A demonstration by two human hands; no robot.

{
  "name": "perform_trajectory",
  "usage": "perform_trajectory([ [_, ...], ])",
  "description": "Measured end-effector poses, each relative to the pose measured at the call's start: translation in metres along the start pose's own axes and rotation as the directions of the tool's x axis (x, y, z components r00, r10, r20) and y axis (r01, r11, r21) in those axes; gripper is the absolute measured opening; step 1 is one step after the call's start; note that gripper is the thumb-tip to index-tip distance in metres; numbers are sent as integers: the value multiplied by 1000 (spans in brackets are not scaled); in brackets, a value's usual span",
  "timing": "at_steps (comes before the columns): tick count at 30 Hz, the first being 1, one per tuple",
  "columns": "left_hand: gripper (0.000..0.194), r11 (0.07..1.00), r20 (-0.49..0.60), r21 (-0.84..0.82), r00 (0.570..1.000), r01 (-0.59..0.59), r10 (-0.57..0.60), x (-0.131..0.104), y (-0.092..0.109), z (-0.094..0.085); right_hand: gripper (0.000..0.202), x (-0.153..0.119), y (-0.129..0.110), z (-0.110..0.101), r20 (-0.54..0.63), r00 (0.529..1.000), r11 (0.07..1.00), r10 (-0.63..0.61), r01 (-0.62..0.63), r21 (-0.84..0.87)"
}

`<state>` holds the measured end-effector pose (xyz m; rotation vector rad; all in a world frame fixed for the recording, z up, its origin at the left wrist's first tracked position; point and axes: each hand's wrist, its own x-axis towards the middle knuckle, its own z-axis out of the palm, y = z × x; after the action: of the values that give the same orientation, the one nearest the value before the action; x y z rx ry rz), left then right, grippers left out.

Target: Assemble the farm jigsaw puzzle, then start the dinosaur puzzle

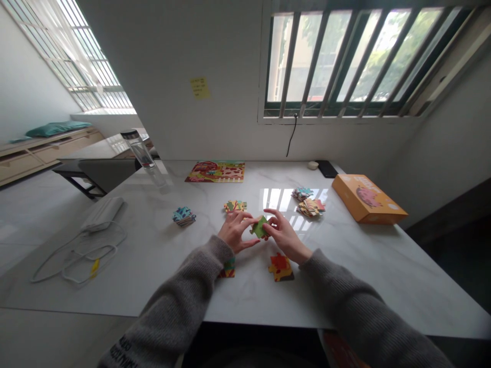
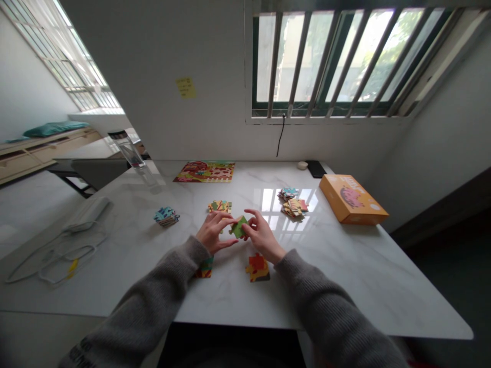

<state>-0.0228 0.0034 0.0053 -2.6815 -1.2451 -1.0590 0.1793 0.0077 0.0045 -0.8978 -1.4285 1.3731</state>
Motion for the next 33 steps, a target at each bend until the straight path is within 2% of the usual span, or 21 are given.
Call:
perform_trajectory([
  [3,44,999,-16,-38,1000,-2,1,0,1,-2,44,0,0,-3,53,999,998,-12,16,-63],
  [6,40,992,-13,-122,1000,16,-18,-1,-1,-3,39,0,-6,-15,148,986,950,-80,120,-287],
  [9,33,983,-15,-184,1000,22,-25,-1,-3,-3,39,-1,-15,-29,295,941,833,-163,291,-470],
  [13,32,977,33,-210,999,33,-27,-1,-4,-3,41,-2,-19,-37,443,872,726,-209,442,-527],
  [17,39,972,57,-229,998,54,-41,-2,-14,-9,39,0,-15,-47,447,856,609,-261,505,-611],
  [20,33,965,55,-231,992,120,-110,-9,-34,-17,34,0,-11,-63,434,871,550,-231,484,-681],
  [22,26,972,95,-169,984,165,-150,-17,-51,-21,30,-1,-7,-74,408,891,522,-197,448,-726],
  [26,30,983,224,-44,961,179,-164,-36,-76,-25,20,-6,1,-86,365,920,487,-139,385,-784],
  [29,36,984,283,10,943,180,-175,-46,-83,-26,19,-9,4,-87,370,922,463,-111,378,-802],
  [33,34,973,285,81,931,214,-229,-48,-78,-24,20,-10,5,-86,365,925,433,-107,374,-820],
])
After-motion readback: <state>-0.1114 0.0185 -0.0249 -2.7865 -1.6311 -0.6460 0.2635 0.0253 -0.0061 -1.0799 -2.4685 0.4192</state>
